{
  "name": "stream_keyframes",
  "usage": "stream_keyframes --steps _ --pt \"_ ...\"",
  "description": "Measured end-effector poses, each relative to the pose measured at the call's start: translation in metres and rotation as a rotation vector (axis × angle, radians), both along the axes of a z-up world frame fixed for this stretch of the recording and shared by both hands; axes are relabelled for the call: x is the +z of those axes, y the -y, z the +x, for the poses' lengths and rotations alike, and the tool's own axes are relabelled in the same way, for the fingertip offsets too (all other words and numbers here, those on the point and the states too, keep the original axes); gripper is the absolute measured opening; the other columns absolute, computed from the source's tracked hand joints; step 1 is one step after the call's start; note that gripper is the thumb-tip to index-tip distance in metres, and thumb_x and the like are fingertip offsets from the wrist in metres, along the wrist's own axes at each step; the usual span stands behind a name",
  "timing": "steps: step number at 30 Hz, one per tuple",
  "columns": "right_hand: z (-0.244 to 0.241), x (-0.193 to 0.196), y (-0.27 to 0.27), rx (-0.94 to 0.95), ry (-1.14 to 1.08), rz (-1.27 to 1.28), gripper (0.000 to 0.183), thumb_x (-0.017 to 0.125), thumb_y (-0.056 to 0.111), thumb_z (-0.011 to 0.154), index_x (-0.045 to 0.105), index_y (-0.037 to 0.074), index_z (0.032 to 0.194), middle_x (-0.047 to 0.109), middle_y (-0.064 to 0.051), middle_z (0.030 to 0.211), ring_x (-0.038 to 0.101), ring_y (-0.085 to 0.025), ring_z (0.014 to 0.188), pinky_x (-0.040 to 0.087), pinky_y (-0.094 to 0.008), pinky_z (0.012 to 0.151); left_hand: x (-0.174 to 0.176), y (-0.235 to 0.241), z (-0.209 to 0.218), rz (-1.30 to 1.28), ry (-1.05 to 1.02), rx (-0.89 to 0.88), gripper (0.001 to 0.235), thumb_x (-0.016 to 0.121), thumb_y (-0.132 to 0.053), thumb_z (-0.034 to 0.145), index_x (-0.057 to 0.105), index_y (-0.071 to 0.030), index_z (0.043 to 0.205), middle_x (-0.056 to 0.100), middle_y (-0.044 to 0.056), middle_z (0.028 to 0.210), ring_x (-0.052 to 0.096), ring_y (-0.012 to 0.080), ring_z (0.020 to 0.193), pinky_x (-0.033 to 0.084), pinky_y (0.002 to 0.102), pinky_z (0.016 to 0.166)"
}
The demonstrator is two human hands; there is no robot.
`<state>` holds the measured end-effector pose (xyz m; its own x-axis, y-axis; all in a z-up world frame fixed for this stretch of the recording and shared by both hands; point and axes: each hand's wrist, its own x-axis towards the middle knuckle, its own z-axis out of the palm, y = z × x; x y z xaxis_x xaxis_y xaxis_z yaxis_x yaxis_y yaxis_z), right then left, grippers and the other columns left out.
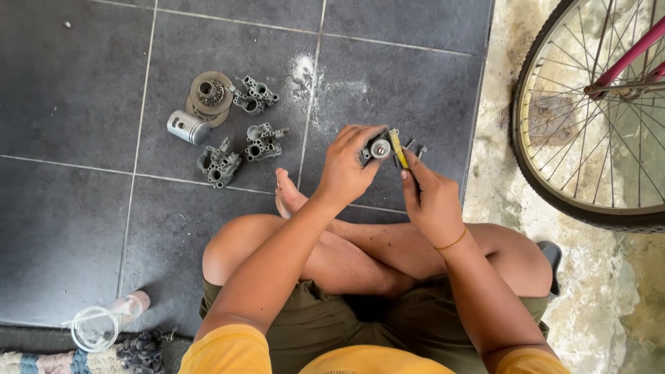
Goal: The person sits on the floor and scrubs a small metal engine part with a yellow brush. Other disassembled engine components are scattered on the tiled floor nearby.
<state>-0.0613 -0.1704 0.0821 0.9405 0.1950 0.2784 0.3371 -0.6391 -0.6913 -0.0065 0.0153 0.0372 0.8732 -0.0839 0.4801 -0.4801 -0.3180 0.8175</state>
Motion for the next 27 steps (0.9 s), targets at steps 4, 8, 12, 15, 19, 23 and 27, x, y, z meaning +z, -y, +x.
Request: stream_keyframes --steps 4,8,12,15,19,23,27 --pt "0.002 0.002 -0.004 0.006 0.011 -0.029 0.036 0.053 0.002 0.106 0.067 -0.006 0.138 0.073 -0.026 0.078 0.067 -0.033 0.052 0.049 -0.035 0.043 0.001 -0.001 -0.001 0.046 -0.025 0.017 0.043 0.083 0.002 0.081 0.068 0.0 0.121 0.071 0.019 0.106 0.067 0.0371 0.109 0.053 0.051 0.099" --pt "0.002 0.006 -0.006 0.015 0.003 -0.059 0.035 0.055 0.007 0.105 0.067 -0.005 0.135 0.074 -0.026 0.078 0.069 -0.035 0.054 0.051 -0.035 0.042 0.002 -0.003 0.0 0.042 0.02 0.02 0.049 0.083 0.005 0.078 0.068 -0.002 0.124 0.071 0.016 0.107 0.067 0.0348 0.109 0.055 0.049 0.098" --pt "0.009 -0.002 -0.009 0.005 -0.002 -0.043 0.038 0.053 0.008 0.107 0.064 -0.001 0.142 0.074 -0.024 0.079 0.07 -0.032 0.056 0.052 -0.034 0.044 0.002 -0.006 0.009 0.007 0.082 0.029 0.05 0.084 0.006 0.079 0.069 -0.005 0.125 0.072 0.014 0.11 0.067 0.0331 0.11 0.054 0.047 0.098" --pt "-0.002 0.0 -0.001 0.043 -0.122 -0.118 0.033 0.057 0.011 0.104 0.07 0.0 0.132 0.073 -0.02 0.069 0.068 -0.027 0.047 0.048 -0.031 0.039 0.03 -0.025 0.005 -0.037 0.052 0.087 0.045 0.08 0.004 0.085 0.067 -0.002 0.127 0.071 0.018 0.11 0.067 0.0361 0.108 0.054 0.05 0.098" --pt "0.002 -0.006 0.009 0.024 -0.032 -0.117 0.036 0.06 0.01 0.101 0.07 0.001 0.135 0.074 -0.022 0.075 0.07 -0.041 0.057 0.05 -0.042 0.043 0.048 -0.036 0.012 -0.046 0.147 0.12 0.037 0.08 -0.008 0.091 0.068 -0.006 0.126 0.07 0.01 0.108 0.067 0.0309 0.107 0.054 0.042 0.096" --pt "0.0 0.005 0.003 0.018 -0.007 -0.038 0.036 0.055 0.007 0.105 0.068 -0.001 0.138 0.072 -0.02 0.071 0.067 -0.034 0.05 0.05 -0.037 0.043 0.043 -0.035 0.008 -0.072 0.163 0.115 0.041 0.086 -0.008 0.085 0.07 -0.003 0.122 0.07 0.012 0.106 0.065 0.032 0.105 0.053 0.044 0.096" --pt "-0.001 0.013 -0.005 0.004 0.022 0.021 0.038 0.055 0.009 0.105 0.064 0.0 0.141 0.069 -0.014 0.066 0.063 -0.028 0.047 0.049 -0.033 0.043 0.041 -0.033 0.006 -0.121 0.102 0.088 0.052 0.086 -0.002 0.084 0.065 -0.002 0.131 0.07 0.019 0.105 0.066 0.037 0.104 0.053 0.05 0.095"
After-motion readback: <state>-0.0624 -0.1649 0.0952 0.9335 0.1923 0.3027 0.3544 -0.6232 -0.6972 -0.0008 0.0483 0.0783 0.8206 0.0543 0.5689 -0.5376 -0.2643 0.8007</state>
